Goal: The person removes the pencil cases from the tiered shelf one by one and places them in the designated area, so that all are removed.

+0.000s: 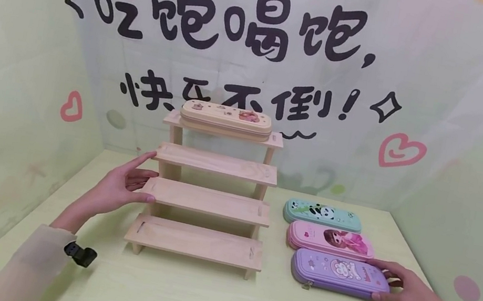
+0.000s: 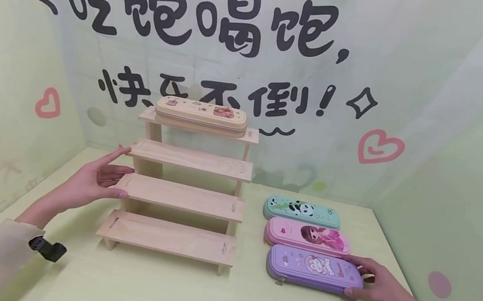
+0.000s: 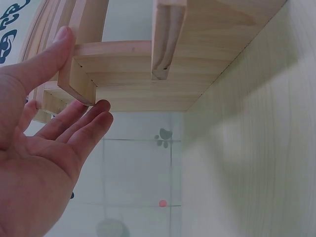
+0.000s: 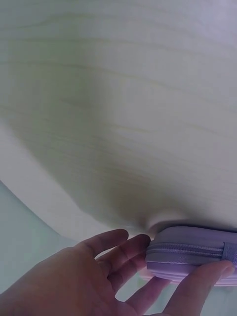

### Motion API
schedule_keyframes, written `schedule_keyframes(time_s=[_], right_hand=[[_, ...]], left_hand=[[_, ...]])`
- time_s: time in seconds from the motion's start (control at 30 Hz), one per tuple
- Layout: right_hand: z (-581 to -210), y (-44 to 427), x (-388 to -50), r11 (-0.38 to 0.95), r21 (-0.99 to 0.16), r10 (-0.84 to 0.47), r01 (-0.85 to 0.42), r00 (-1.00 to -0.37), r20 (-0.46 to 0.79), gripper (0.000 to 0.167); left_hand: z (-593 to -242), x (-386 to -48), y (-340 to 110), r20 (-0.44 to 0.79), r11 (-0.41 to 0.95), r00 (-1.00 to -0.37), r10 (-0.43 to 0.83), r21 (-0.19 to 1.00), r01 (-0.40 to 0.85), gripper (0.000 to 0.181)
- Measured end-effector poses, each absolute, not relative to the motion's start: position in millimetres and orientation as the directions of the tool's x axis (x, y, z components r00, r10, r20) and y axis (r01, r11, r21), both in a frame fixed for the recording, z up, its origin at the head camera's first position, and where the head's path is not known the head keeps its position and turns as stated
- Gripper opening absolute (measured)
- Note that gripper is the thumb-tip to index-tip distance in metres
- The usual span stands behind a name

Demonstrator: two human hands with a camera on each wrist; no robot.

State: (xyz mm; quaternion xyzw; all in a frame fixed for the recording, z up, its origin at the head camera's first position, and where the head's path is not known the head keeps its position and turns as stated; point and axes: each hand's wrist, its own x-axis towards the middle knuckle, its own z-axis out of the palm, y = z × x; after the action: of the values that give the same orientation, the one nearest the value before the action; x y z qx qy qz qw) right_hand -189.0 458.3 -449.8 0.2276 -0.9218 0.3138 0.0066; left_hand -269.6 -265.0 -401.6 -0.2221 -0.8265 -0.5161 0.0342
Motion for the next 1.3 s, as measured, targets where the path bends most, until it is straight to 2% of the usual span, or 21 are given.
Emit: schedule_keyframes(time_s=[0.37,0.63,0.93,1.3], right_hand=[[-444.5,459.5,-188.5,0.672,-0.571,-0.422,-0.472,-0.877,0.229,0.069],[-407.8,447.9,-197.1,0.711,-0.507,-0.416,-0.487,-0.873,0.255,0.064],[-347.8,392.1,-232.4,0.73,-0.469,-0.436,-0.498,-0.867,0.243,0.067],[-299.5,313.3,-284.6,0.674,-0.524,-0.488,-0.52,-0.846,0.213,0.069]], left_hand=[[-399.3,-268.5,-264.5,0.283,0.376,-0.901,0.329,0.836,0.4,0.107],[-399.2,-269.7,-265.4,0.285,0.383,-0.901,0.328,0.831,0.403,0.108],[-399.5,-269.8,-265.8,0.281,0.392,-0.901,0.331,0.828,0.402,0.107],[-400.2,-270.2,-265.6,0.28,0.377,-0.903,0.326,0.837,0.396,0.108]])
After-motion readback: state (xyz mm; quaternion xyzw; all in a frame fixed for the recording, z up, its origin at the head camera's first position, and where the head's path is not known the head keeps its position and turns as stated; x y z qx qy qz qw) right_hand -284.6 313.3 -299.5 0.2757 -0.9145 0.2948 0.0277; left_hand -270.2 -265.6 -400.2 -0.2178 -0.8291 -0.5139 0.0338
